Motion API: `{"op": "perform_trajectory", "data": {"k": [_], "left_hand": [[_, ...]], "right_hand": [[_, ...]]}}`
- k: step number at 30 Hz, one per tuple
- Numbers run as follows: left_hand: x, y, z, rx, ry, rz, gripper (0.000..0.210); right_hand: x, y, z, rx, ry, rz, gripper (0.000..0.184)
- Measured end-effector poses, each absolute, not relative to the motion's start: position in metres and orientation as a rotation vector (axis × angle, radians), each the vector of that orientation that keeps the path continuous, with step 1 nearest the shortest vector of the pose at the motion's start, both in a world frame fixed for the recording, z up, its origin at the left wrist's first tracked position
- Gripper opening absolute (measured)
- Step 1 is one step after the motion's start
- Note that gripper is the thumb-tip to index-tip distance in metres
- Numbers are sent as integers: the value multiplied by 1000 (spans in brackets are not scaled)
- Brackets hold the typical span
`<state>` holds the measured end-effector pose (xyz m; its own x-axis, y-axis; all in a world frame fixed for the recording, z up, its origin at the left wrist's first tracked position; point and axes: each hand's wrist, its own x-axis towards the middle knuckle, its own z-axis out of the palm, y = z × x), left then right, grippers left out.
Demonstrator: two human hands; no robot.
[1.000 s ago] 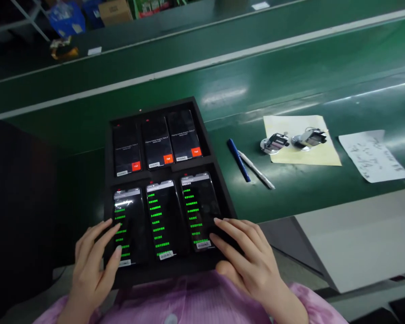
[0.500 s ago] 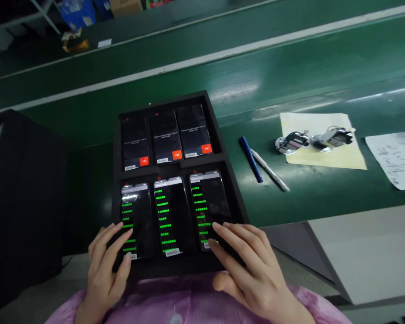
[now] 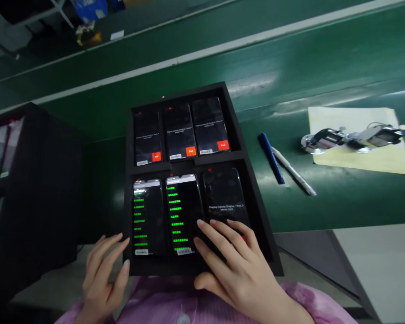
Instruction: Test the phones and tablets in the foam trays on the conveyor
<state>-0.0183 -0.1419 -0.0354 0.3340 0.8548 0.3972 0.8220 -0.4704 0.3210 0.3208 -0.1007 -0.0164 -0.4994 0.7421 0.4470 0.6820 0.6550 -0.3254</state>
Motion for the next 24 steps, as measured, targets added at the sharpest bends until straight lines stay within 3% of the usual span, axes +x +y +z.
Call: {"op": "perform_trajectory", "data": {"k": [11, 24], "left_hand": [[-18, -145, -33, 2512, 1657, 708, 48], [-11, -136, -26, 2516, 1697, 609, 45]], "right_hand": [[324, -104, -27, -1107, -2358, -3, 42], [328, -102, -35, -1037, -2282, 82, 32]]}}
